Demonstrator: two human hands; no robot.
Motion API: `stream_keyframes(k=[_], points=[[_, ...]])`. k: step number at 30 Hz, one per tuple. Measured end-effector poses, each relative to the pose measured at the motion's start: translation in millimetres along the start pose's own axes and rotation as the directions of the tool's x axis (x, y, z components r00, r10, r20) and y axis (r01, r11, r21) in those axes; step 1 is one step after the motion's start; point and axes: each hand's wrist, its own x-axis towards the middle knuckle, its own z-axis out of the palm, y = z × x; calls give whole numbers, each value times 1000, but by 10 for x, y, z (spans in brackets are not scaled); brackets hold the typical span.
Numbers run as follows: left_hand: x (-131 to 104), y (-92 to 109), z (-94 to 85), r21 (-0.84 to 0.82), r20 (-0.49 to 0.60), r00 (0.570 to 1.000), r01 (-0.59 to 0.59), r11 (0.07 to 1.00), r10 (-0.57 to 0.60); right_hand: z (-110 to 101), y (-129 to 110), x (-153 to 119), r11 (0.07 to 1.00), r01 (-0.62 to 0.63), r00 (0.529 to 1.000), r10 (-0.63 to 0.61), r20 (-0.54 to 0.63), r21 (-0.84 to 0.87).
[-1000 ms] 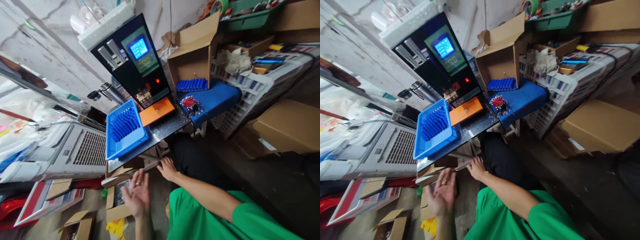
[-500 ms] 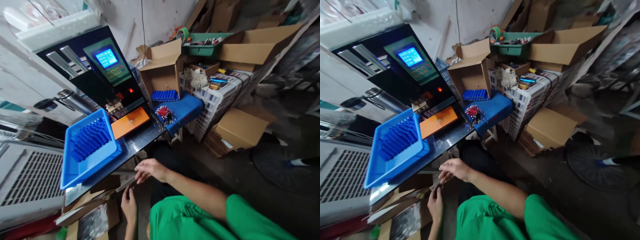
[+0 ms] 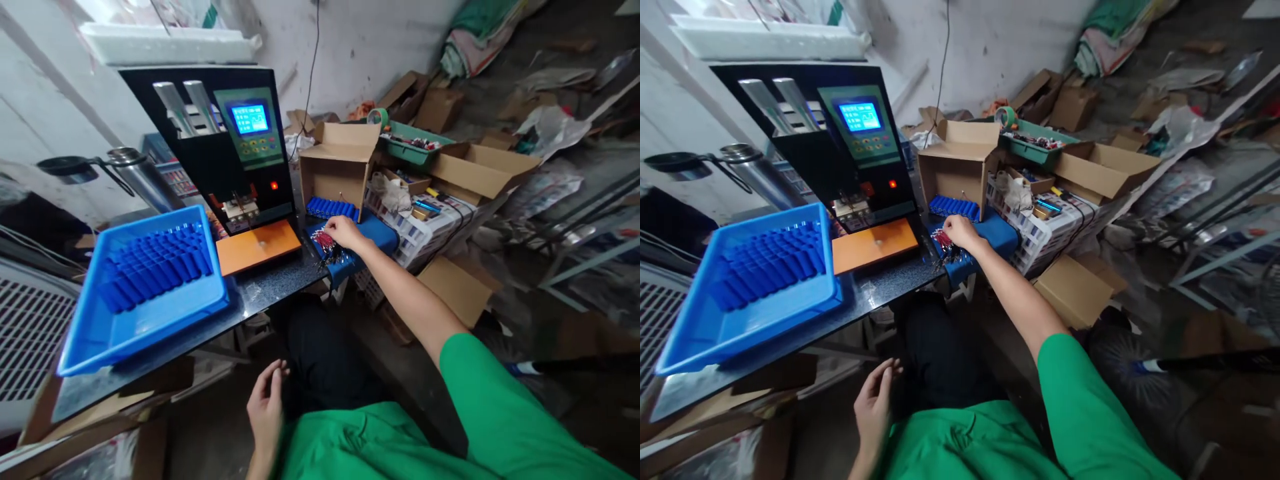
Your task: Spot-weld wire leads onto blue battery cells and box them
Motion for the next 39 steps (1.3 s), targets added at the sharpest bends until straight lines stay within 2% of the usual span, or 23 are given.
stream_keyframes(k=[3, 8, 12, 15, 18, 22, 25, 28, 32, 34, 37, 39], points=[[-86, -53, 54, -18, 43, 999, 24, 1000, -23, 131, -100, 179, 993, 25, 997, -17, 73, -114], [-211, -235, 28, -55, 72, 994, 91, 994, -87, 256, -134, 372, 975, 28, 987, 9, 162, -221], [-175, -323, -12, -74, 99, 986, 144, 987, -137, 298, -112, 423, 963, 54, 976, 5, 218, -266], [-85, -336, -49, -66, 123, 981, 156, 985, -148, 323, -96, 414, 963, 66, 977, -9, 212, -262], [-9, -323, -111, -21, 138, 980, 148, 989, -144, 329, -55, 408, 983, 73, 983, -43, 178, -166], [20, -282, -215, 23, 131, 981, 142, 990, -144, 282, 48, 437, 994, 45, 991, -57, 124, 96], [24, -257, -267, 21, 105, 980, 168, 986, -169, 207, 122, 458, 954, 28, 997, -49, 65, 298], [46, -245, -272, 12, 91, 974, 207, 978, -207, 123, 165, 448, 890, -20, 1000, 11, 21, 455], [103, -207, -200, 20, 102, 967, 234, 972, -235, 34, 173, 404, 794, -133, 988, 154, 16, 593], [138, -161, -132, 29, 110, 966, 233, 972, -235, -5, 155, 387, 760, -161, 983, 180, 34, 630], [189, -57, 6, 31, 128, 962, 239, 971, -241, -71, 108, 380, 727, -163, 980, 199, 22, 667], [215, 27, 112, 32, 144, 961, 234, 972, -236, -116, 71, 383, 713, -114, 976, 210, -55, 692]])
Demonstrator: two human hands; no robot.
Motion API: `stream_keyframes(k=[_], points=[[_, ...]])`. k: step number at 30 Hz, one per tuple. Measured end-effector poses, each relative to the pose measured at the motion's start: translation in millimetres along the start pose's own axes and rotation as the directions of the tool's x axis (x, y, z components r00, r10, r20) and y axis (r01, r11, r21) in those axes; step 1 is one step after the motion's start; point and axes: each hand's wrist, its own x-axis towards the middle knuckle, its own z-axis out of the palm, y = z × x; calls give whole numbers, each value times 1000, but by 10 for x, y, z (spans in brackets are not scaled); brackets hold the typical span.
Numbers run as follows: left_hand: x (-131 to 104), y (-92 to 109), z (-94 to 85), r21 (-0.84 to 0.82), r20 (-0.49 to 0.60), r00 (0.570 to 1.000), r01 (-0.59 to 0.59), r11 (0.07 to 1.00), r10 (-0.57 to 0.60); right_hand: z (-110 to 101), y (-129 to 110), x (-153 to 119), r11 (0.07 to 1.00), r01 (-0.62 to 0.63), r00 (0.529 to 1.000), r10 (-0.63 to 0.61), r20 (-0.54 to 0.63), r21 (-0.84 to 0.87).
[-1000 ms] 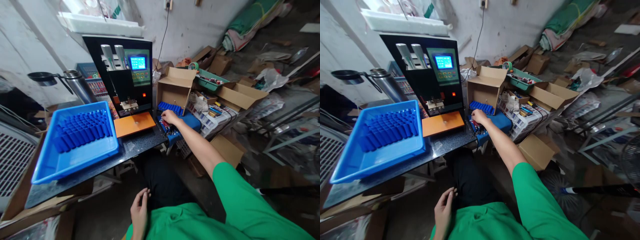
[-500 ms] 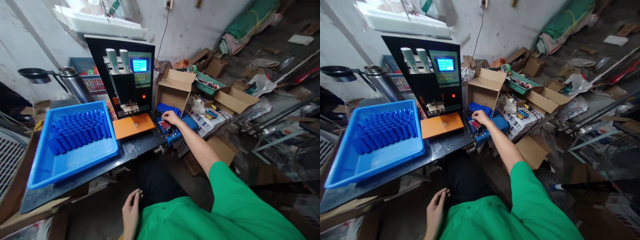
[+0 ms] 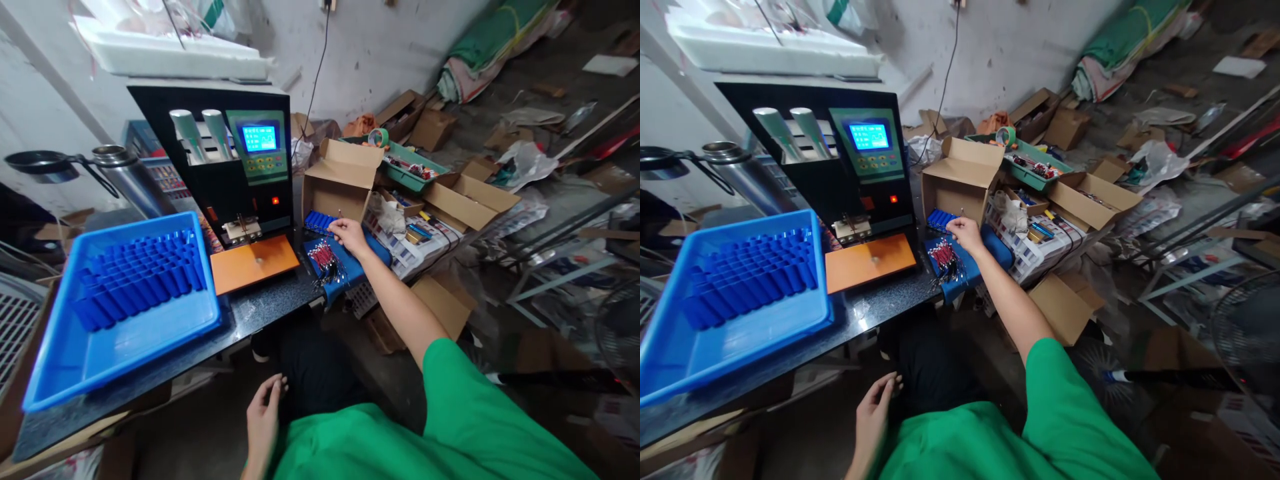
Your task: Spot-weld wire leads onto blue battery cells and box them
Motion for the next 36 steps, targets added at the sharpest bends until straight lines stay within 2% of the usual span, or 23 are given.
stream_keyframes(k=[3, 8, 12, 17, 19, 20, 22, 24, 25, 26, 28, 30, 32, 36], points=[[18, 149, 155, 4, 31, 999, -31, 1000, 31, -3, -63, -8, 995, 97, 986, -91, -136, 34], [46, 425, 340, 10, 74, 993, -97, 995, 96, -9, -80, -38, 996, 69, 980, -59, -188, 49], [77, 628, 363, 31, 70, 984, -166, 986, 164, -32, -115, -31, 972, 139, 951, -78, -298, 189], [74, 973, 298, 67, 70, 950, -309, 949, 305, 9, -274, -146, 924, 171, 954, -68, -293, 343], [63, 1213, 279, 92, 63, 906, -423, 902, 419, 76, -355, -300, 904, 161, 969, -68, -238, 397], [61, 1356, 278, 108, 51, 871, -491, 864, 489, 122, -392, -401, 898, 145, 978, -66, -199, 415], [74, 1660, 296, 137, 5, 760, -645, 752, 650, 239, -452, -636, 895, 88, 993, -45, -107, 438], [115, 1935, 338, 196, -12, 680, -718, 668, 733, 377, -491, -886, 890, 17, 1000, -10, -17, 455], [145, 2043, 362, 213, -24, 668, -724, 656, 744, 449, -503, -1007, 885, -15, 1000, 5, 22, 465], [178, 2123, 385, 220, -32, 669, -720, 658, 742, 518, -510, -1121, 880, -41, 998, 16, 57, 473], [238, 2202, 415, 189, -15, 722, -677, 711, 692, 646, -516, -1315, 871, -78, 993, 26, 112, 486], [272, 2191, 412, 125, -4, 784, -615, 778, 620, 752, -514, -1460, 870, -107, 987, 36, 154, 481], [274, 2136, 376, 64, 15, 827, -562, 825, 562, 838, -506, -1559, 879, -129, 982, 48, 183, 459], [231, 2029, 253, -5, 9, 861, -509, 861, 509, 976, -469, -1679, 891, -164, 966, 58, 251, 424]])
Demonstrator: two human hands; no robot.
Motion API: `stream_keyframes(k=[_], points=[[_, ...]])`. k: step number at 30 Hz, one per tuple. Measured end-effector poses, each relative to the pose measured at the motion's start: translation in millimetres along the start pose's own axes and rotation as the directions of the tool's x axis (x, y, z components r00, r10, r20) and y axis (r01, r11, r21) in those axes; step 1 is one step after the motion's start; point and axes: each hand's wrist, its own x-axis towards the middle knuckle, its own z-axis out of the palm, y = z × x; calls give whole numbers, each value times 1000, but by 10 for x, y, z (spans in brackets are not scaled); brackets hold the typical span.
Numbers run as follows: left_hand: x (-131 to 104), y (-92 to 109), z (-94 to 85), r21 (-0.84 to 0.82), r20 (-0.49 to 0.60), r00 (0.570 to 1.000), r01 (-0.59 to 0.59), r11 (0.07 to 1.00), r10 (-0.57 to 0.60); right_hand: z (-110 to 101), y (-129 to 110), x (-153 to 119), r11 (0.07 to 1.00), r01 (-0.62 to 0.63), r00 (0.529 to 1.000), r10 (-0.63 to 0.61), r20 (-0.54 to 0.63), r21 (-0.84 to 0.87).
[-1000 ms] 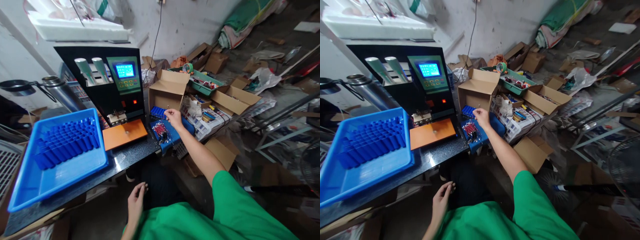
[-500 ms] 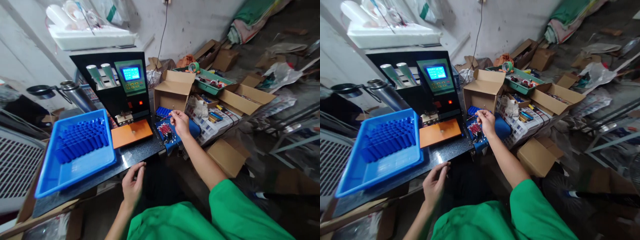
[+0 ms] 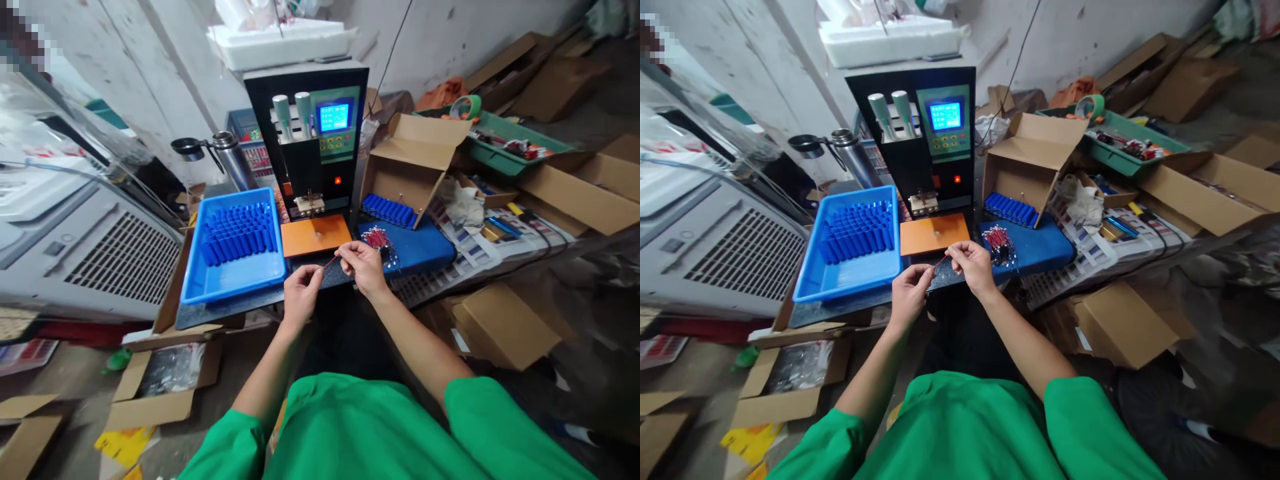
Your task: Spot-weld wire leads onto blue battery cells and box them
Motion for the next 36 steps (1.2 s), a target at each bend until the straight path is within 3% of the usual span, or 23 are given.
stream_keyframes(k=[4, 9, 16, 20, 22, 24, 27, 29, 31, 33, 36], points=[[-71, -27, -114, -33, -45, 999, 23, 999, -25, 106, 127, -89, 996, -84, 990, 80, 115, 34], [-169, -71, -210, 6, -42, 999, 24, 1000, -23, 211, 269, -236, 987, -55, 959, 94, 266, -153], [-232, -119, -268, 76, 11, 999, 49, 996, -50, 209, 347, -291, 983, -52, 956, 101, 276, -179], [-266, -93, -290, 109, 108, 992, 57, 992, -68, 143, 317, -297, 978, -53, 951, 111, 289, -202], [-240, -88, -394, 156, 146, 989, 14, 988, -37, 91, 314, -306, 975, -45, 962, 101, 254, -219], [-137, -98, -619, 259, 110, 993, -62, 964, 35, 21, 336, -317, 972, -48, 975, 96, 199, -230], [168, -134, -1164, 534, -24, 983, -142, 833, 183, -95, 414, -344, 973, -77, 988, 104, 116, -219], [418, -165, -1569, 758, -69, 973, -93, 646, 221, -157, 481, -377, 975, -107, 989, 124, 76, -196], [647, -197, -1913, 917, -79, 975, -11, 398, 209, -194, 543, -424, 974, -136, 987, 148, 58, -181], [826, -231, -2157, 981, -35, 988, 5, 196, 151, -208, 589, -480, 971, -163, 983, 175, 56, -174], [997, -286, -2368, 999, -21, 998, 19, 33, 56, -215, 628, -561, 968, -193, 977, 204, 54, -162]])
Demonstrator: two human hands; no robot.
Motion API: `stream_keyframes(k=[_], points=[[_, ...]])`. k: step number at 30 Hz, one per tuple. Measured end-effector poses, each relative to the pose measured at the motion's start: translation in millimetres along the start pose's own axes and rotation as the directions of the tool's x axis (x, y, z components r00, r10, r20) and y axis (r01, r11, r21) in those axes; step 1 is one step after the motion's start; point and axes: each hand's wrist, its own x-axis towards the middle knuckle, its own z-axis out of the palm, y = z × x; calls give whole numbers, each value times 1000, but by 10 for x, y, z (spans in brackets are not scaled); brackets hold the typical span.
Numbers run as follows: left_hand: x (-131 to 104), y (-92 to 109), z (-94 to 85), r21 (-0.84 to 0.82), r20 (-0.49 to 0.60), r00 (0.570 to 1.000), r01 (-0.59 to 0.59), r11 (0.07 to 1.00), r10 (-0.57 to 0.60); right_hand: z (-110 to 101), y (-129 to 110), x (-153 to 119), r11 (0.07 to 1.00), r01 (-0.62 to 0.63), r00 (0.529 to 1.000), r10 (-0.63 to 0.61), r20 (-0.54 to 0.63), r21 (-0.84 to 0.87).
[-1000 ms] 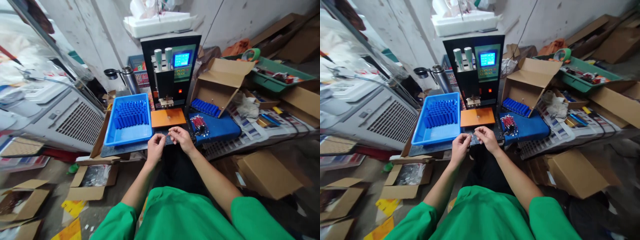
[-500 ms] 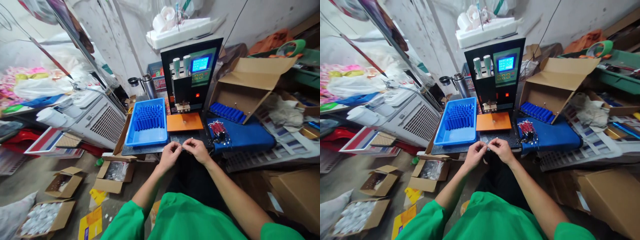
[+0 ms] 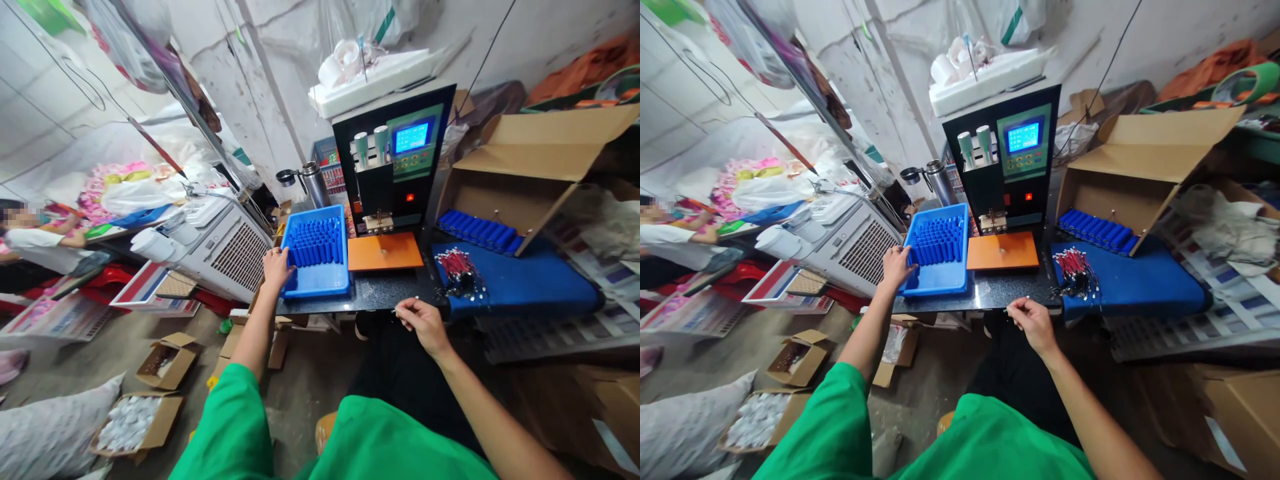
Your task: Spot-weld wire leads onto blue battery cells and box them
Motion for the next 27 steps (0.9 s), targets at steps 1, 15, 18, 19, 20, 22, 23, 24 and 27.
stream_keyframes(k=[1, 15, 18, 19, 20, 22, 23, 24, 27], points=[[38, -48, 20, 29, 31, 999, 5, 1000, -6, -2, 12, -20, 1000, -9, 1000, 9, 2, 4], [70, -267, 214, -99, -65, 998, -21, 995, 15, -36, 98, -99, 995, -76, 997, 77, -27, 58], [-42, -258, 166, -114, -99, 995, -43, 993, 32, -44, 92, -103, 993, -86, 995, 89, -38, 80], [-82, -253, 141, -115, -104, 994, -47, 992, 35, -50, 91, -102, 993, -86, 995, 90, -42, 85], [-120, -243, 110, -120, -110, 993, -49, 991, 36, -58, 90, -100, 993, -84, 995, 88, -46, 87], [-183, -193, 35, -154, -131, 991, -49, 987, 29, -76, 89, -92, 993, -76, 995, 81, -50, 91], [-204, -146, -10, -187, -154, 988, -42, 982, 14, -84, 86, -84, 993, -72, 996, 77, -52, 95], [-213, -77, -58, -232, -181, 983, -37, 972, -6, -92, 81, -74, 993, -67, 996, 73, -57, 99], [-172, 273, -205, -444, -255, 965, -67, 893, -55, -98, 42, -28, 992, -49, 995, 58, -78, 113]])
